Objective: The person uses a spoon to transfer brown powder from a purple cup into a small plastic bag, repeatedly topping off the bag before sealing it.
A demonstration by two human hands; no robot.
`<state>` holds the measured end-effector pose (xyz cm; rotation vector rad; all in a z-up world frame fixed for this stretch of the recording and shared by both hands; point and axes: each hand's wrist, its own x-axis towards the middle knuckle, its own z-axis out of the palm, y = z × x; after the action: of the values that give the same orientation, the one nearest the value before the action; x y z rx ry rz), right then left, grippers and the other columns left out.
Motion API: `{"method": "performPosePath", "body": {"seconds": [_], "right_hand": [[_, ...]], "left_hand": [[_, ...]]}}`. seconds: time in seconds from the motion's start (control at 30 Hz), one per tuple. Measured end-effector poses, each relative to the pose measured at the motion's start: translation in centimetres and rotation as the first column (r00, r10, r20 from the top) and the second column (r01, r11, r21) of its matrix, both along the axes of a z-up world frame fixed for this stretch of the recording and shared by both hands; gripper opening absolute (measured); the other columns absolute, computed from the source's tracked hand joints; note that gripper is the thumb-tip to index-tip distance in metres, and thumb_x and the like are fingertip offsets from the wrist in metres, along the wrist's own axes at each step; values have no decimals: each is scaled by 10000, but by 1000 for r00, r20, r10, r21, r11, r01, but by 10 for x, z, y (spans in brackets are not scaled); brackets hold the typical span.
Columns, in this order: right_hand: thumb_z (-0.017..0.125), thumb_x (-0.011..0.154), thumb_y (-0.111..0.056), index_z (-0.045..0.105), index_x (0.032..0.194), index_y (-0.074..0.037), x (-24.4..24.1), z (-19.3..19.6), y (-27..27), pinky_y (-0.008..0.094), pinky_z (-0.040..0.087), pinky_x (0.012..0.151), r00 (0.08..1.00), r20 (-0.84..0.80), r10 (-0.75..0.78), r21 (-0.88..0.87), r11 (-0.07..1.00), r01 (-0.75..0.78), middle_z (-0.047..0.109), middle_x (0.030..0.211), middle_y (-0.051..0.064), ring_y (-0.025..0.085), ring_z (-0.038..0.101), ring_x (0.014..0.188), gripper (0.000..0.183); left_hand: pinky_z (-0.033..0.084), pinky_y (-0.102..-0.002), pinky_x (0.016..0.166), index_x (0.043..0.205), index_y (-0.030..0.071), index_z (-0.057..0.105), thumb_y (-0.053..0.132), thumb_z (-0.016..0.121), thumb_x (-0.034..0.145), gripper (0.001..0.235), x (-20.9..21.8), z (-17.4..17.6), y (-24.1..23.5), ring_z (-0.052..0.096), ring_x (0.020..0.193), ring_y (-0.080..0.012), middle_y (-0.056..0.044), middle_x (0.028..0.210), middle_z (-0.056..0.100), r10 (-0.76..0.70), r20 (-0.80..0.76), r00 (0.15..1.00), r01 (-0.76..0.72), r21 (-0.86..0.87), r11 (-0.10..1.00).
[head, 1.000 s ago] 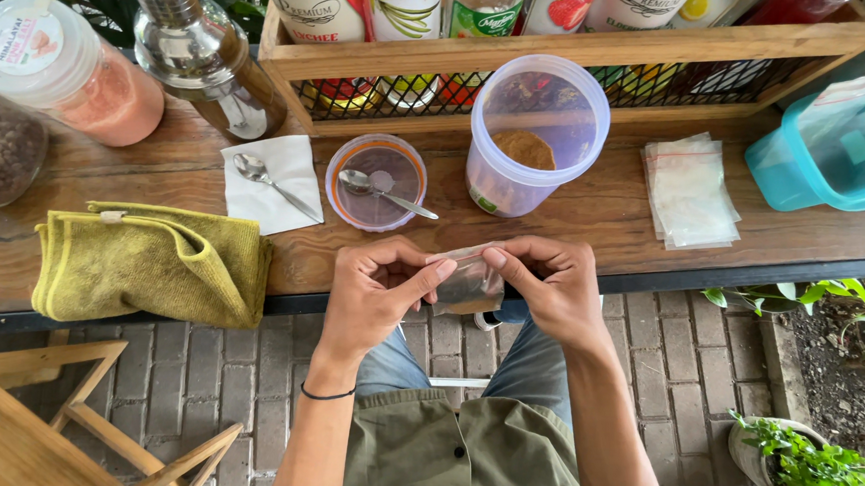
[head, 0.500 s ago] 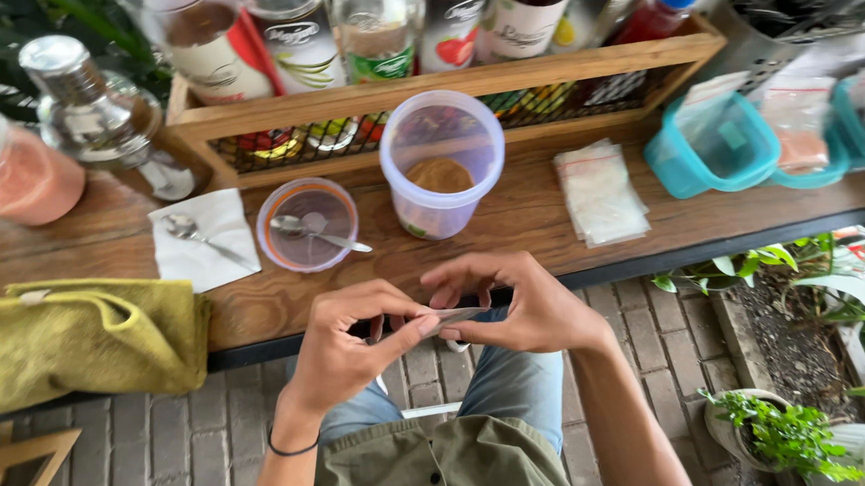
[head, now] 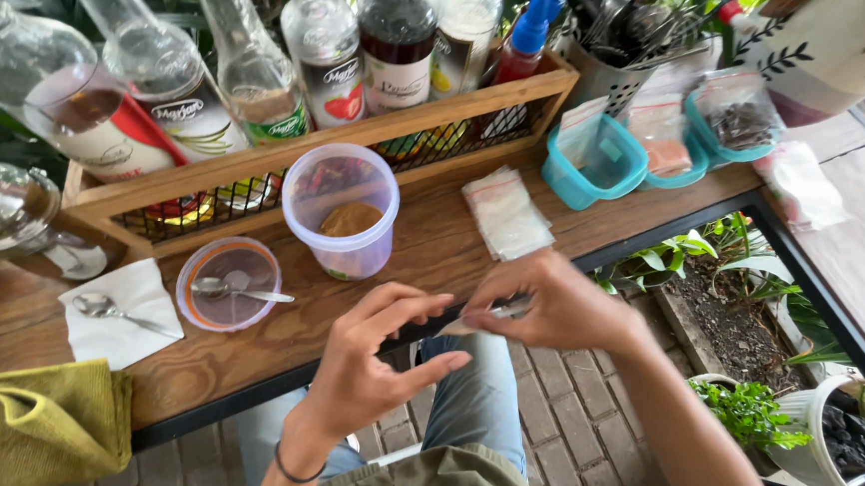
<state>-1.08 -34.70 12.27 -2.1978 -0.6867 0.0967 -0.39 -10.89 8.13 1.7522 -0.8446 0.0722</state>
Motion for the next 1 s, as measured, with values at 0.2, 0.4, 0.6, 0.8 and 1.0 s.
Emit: {"method": "performPosePath", "body": {"seconds": [0.2, 0.4, 0.6, 0.8, 1.0], "right_hand": [[759, 880, -179, 829, 942, -119, 35, 44, -94, 186, 690, 644, 979, -52, -195, -198, 963, 181, 847, 927, 55, 115, 818, 784, 111], [817, 910, -245, 767, 730, -94, 80, 80, -166, 177, 160, 409, 971, -26, -237, -209, 951, 227, 635, 572, -28, 34, 293, 414, 241], [849, 823, -228, 845, 949, -113, 104, 82, -166, 240, 516, 724, 880, -125, -458, -488, 801, 347, 817, 931, -14, 62, 700, 820, 171], [813, 844, -390, 846, 977, -171, 130, 37, -184, 364, 339, 529, 946, 0, -325, -642, 725, 249, 475, 442, 14, 169, 396, 460, 258], [828, 828, -317, 852, 946, -192, 136, 42, -183, 351, 526, 760, 928, -36, -371, -647, 717, 261, 814, 961, -1, 155, 751, 989, 174]], "left_hand": [[590, -217, 804, 1155, 118, 763, 175, 832, 811, 355, 4, -36, 38, 726, 905, -86, -1, 1039, 749, 172, -125, 977, -156, 127, 980], [601, -200, 784, 1075, 75, 771, 153, 803, 818, 271, 3, -54, 39, 739, 824, -84, -18, 994, 767, 230, -56, 972, -222, 122, 967], [598, -208, 758, 1073, 87, 771, 162, 806, 813, 273, 5, -59, 32, 702, 831, -89, -11, 949, 748, 240, -21, 971, -234, 144, 961], [564, -207, 739, 1059, 100, 776, 176, 804, 816, 256, 7, -57, 34, 723, 822, -81, -1, 963, 763, 225, -25, 974, -218, 162, 962], [559, -205, 728, 1036, 96, 780, 172, 801, 822, 228, 6, -54, 33, 729, 805, -78, -2, 955, 773, 241, -17, 970, -235, 157, 959]]}}
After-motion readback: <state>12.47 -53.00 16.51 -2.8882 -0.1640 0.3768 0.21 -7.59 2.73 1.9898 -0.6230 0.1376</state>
